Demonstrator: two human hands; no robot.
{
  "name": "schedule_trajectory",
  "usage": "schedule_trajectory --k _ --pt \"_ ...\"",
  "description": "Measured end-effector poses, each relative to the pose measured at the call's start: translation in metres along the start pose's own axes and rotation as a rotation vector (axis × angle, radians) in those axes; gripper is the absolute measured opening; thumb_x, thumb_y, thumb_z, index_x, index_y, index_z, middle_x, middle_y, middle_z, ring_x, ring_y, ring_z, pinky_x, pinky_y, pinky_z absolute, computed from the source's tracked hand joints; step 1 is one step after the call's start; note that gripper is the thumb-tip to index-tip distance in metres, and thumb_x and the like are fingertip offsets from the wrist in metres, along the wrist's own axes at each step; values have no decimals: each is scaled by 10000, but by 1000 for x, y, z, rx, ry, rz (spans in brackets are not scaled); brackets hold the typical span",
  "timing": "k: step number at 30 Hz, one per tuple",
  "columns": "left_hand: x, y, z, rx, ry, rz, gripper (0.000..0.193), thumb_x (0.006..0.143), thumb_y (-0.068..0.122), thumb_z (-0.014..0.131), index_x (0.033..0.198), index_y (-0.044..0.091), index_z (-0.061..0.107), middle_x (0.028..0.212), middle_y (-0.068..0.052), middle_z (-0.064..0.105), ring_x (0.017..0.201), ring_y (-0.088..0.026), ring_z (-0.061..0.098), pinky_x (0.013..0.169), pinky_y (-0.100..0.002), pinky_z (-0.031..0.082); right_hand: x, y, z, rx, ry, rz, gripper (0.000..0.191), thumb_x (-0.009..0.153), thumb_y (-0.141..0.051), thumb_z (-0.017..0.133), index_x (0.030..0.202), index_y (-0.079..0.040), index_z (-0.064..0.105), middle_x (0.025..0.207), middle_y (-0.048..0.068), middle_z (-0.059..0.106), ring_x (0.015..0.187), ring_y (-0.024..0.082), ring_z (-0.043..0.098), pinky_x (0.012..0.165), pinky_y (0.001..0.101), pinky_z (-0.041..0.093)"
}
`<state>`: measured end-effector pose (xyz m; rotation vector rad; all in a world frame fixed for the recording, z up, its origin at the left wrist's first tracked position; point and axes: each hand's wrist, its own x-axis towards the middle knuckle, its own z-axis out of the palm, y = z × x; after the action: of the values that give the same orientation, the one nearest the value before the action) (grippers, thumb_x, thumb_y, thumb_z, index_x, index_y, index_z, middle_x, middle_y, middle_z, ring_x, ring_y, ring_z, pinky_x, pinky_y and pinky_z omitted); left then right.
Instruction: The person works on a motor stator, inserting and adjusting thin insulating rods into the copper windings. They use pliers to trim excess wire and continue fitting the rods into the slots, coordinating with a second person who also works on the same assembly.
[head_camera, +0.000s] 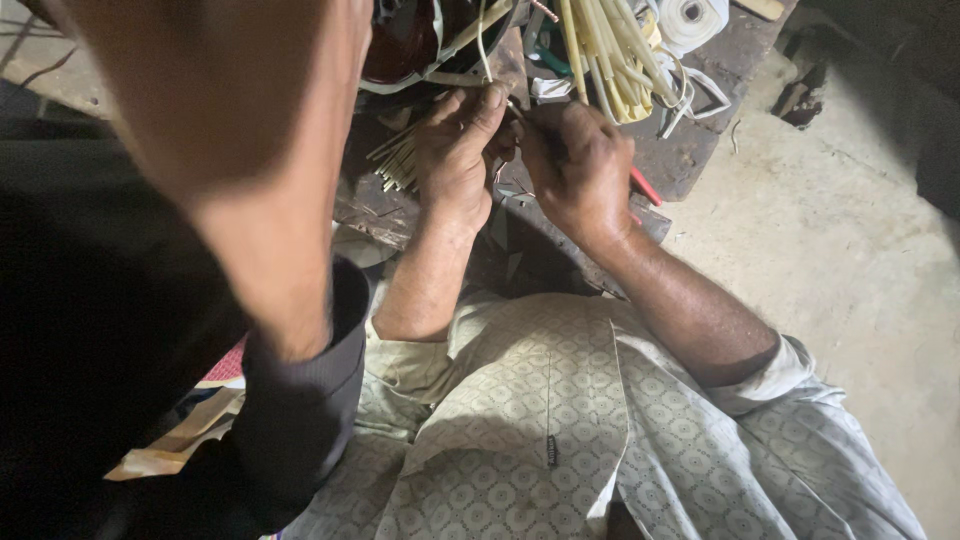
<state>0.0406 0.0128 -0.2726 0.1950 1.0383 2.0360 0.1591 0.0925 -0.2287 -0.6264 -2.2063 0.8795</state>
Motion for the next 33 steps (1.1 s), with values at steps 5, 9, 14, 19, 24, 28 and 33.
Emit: schedule_trajectory --k 5,9,14,19,24,28,33 --pt "-1 -5 -4 -24 -39 25 155 1012 173 765 1057 29 728 864 -47 687 706 -112 606 616 -255 491 2 -2 4 111 13 24 76 1015 10 751 1020 -11 678 838 103 722 713 193 731 622 339 565" --pt "-4 -3 -7 72 4 140 170 995 163 763 1084 32 700 980 -59 710 855 -130 676 728 -279 568 3 -3 0 11 7 -79 103 1010 -12 762 1065 -4 675 914 131 722 788 233 737 675 353 593" --pt "-5 13 -9 269 8 582 173 1005 182 702 1148 125 623 957 -28 700 784 -114 689 591 -271 620 3 -7 -3 -45 -32 -56 113 982 -48 802 1051 -2 727 866 128 716 723 255 730 627 351 578" --pt "-4 33 -13 1025 -33 686 158 1069 134 635 1180 51 711 957 -74 779 797 -189 754 715 -301 588 6 -12 0 -111 -58 -62 125 975 -84 820 1005 -3 730 853 146 712 705 283 716 611 381 563" --pt "-1 39 -3 1039 -57 761 154 1058 20 612 1190 40 690 1039 -110 777 943 -233 789 843 -330 628 14 -15 6 -166 -46 -101 116 960 -92 818 976 -15 732 844 145 718 717 305 713 619 411 562" --pt "-9 46 0 1148 -78 823 352 969 -116 583 1264 58 665 1181 -100 758 1075 -246 760 961 -351 617 21 -17 8 -160 -48 -118 68 968 -50 783 969 -19 722 870 141 729 757 316 720 653 428 567" --pt "-15 46 -13 1402 44 852 346 920 -8 631 1244 87 711 1144 -111 741 1054 -306 726 990 -408 569 29 -17 11 -106 -88 -99 75 974 -53 775 947 -5 724 865 142 740 748 303 733 636 415 569"
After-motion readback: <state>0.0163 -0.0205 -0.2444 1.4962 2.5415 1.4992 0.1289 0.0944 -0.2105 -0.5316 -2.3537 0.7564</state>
